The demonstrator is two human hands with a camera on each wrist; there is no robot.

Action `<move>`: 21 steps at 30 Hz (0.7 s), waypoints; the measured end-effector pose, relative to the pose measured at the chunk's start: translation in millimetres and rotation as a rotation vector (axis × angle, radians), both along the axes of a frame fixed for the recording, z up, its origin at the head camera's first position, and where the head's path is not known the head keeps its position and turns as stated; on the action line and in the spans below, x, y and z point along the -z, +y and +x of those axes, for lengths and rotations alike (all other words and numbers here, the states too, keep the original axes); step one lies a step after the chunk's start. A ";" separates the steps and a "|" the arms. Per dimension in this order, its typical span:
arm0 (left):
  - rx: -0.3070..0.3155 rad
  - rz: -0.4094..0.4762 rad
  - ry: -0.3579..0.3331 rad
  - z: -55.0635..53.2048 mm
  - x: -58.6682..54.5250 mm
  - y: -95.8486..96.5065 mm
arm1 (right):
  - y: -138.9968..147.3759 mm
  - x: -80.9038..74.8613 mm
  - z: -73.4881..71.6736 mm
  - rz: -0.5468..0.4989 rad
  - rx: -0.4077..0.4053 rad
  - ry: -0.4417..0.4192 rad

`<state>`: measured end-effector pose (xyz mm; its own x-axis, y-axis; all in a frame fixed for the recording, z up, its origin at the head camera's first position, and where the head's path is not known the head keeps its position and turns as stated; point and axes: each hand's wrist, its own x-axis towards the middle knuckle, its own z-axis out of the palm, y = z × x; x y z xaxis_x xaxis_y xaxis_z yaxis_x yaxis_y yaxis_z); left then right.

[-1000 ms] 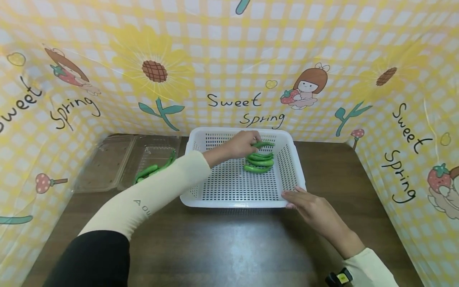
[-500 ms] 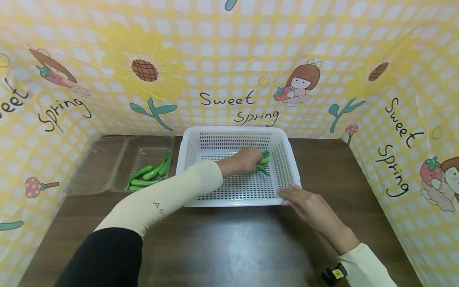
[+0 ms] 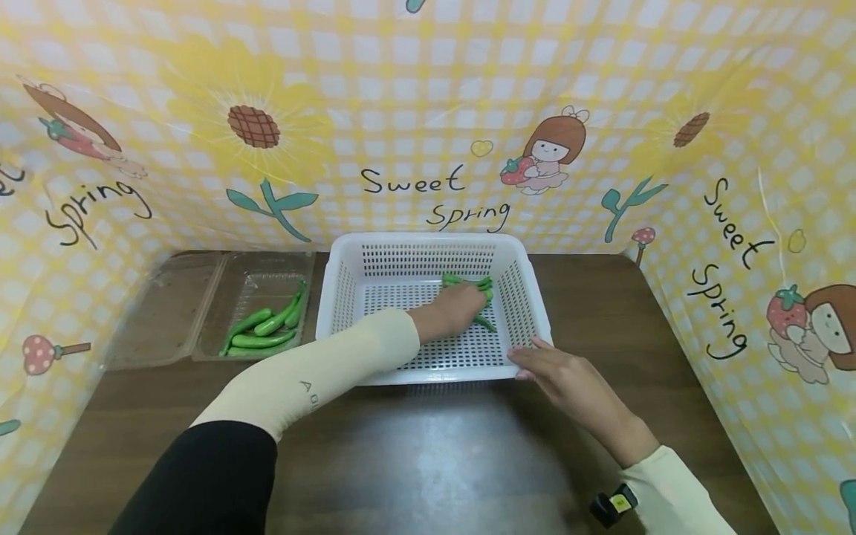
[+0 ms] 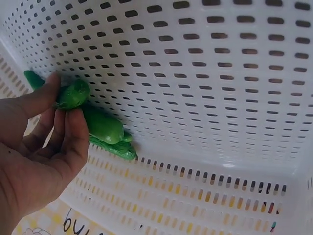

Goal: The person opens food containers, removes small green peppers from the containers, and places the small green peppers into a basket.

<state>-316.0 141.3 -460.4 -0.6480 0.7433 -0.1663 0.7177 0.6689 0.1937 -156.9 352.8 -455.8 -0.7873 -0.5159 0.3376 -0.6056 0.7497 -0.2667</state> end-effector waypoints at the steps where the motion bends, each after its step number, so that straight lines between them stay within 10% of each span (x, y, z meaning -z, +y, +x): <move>1: 0.000 0.001 0.004 -0.4 0.3 -1.2 | -1.0 0.2 -0.6 -0.004 -0.001 -0.001; 7: -0.011 0.060 -0.010 -2.7 -0.1 -10.3 | -6.6 -0.6 -2.4 -0.014 -0.011 -0.004; 13: -0.021 0.116 0.015 -1.1 -39.5 -34.6 | -7.2 -5.3 -0.8 -0.006 0.008 0.006; 21: -0.200 0.149 0.185 -1.5 -88.8 -141.5 | -6.6 -5.9 6.1 -0.010 0.034 0.013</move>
